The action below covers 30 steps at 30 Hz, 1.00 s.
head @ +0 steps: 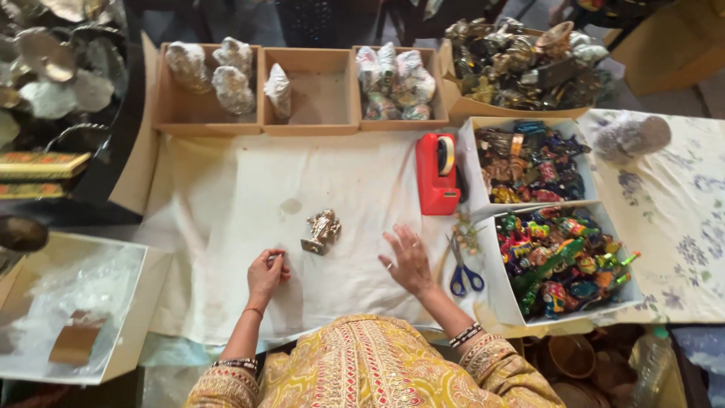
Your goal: The person wraps a small decorative item in bubble wrap and places it into a cardboard box. They then pick up a brass figurine, wipe it with a white cloth, and wrap it in bubble wrap. The person handles various decorative items and packaging materials on a table.
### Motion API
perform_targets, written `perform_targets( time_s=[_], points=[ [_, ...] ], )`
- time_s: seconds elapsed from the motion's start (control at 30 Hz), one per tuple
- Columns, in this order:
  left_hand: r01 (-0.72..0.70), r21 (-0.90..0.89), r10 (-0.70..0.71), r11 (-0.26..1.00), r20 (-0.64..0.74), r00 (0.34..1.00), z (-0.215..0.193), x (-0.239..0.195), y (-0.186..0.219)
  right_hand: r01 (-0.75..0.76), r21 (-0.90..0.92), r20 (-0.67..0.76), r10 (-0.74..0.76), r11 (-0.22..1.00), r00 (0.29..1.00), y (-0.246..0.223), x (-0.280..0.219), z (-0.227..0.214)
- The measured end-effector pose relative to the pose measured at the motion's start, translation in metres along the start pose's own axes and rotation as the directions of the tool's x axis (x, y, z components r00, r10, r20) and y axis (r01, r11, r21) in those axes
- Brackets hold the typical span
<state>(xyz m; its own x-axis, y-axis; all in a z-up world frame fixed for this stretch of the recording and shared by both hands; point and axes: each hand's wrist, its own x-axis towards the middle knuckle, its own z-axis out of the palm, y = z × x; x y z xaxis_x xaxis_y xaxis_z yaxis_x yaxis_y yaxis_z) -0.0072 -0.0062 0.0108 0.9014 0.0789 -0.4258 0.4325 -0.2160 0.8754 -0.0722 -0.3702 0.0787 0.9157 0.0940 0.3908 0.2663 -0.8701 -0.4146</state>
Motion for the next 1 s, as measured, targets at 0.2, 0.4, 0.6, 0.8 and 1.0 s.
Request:
perform_targets(
  time_s=[0.2,0.4,0.6,0.8,1.0],
  points=[
    [-0.129,0.243,0.180,0.961,-0.201,0.963,0.015,-0.024,0.007,0.001,-0.192,0.187,0.036,0.981,0.982,-0.001,-0.027,0.023],
    [-0.297,0.544,0.520,0.785,-0.319,0.792,0.046,-0.068,0.022,0.048,-0.183,0.210,-0.009,0.982,0.978,0.009,-0.033,0.027],
    [-0.346,0.618,0.614,0.706,-0.289,0.735,0.053,-0.067,0.011,0.063,-0.193,0.228,-0.018,0.979,0.974,0.009,-0.032,0.027],
    [-0.273,0.642,0.582,0.717,-0.335,0.740,0.066,-0.079,0.009,0.079,-0.219,0.199,-0.034,0.973,0.979,0.021,-0.035,0.038],
    [-0.439,0.637,0.689,0.634,-0.208,0.694,0.059,-0.122,-0.004,0.083,-0.273,0.182,-0.034,0.958,0.983,0.015,-0.033,0.035]
  ],
)
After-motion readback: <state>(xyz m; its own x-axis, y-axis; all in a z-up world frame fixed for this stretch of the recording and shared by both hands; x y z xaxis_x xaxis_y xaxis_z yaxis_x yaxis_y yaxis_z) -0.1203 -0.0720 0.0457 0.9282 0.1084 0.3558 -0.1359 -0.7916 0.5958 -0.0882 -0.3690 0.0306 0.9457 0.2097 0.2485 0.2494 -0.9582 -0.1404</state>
